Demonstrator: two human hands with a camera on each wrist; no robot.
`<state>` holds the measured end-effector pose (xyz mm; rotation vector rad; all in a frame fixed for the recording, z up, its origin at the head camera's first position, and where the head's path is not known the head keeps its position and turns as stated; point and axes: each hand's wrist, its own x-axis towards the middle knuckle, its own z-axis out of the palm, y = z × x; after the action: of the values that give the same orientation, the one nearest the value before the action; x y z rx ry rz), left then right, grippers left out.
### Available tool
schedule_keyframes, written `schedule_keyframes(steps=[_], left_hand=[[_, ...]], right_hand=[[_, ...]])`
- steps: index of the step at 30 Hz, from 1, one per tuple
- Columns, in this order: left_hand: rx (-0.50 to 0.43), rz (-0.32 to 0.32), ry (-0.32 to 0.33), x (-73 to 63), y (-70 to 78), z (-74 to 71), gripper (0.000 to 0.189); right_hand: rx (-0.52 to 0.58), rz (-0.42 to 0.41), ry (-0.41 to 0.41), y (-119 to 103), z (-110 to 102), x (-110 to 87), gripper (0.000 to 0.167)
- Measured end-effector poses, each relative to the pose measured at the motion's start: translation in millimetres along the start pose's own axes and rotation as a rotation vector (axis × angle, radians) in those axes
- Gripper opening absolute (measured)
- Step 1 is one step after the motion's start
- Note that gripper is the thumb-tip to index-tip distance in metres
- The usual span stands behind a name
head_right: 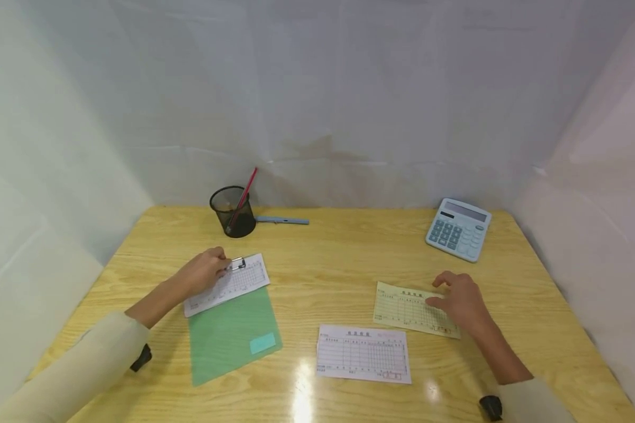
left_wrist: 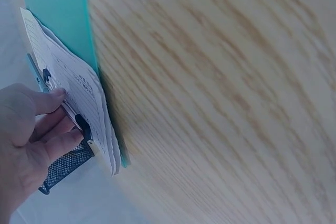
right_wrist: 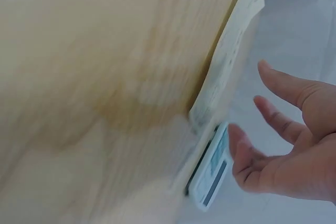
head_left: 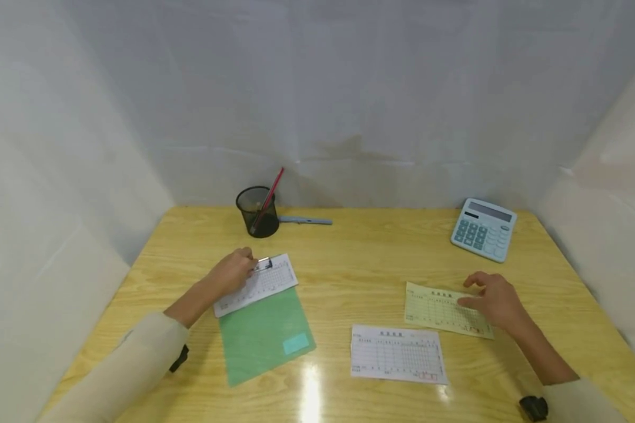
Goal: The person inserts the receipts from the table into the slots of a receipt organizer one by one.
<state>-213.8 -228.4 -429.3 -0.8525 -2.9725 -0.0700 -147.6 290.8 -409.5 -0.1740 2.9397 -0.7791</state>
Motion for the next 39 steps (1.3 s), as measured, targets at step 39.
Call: schedule_keyframes(steps=[39], left_hand=[[0.002, -0.01, -0.002, 1.2, 0.4, 0.9, 0.018]], right_hand=[[-0.051, 0.169, -0.069, 5, 6, -6.2, 0.042]])
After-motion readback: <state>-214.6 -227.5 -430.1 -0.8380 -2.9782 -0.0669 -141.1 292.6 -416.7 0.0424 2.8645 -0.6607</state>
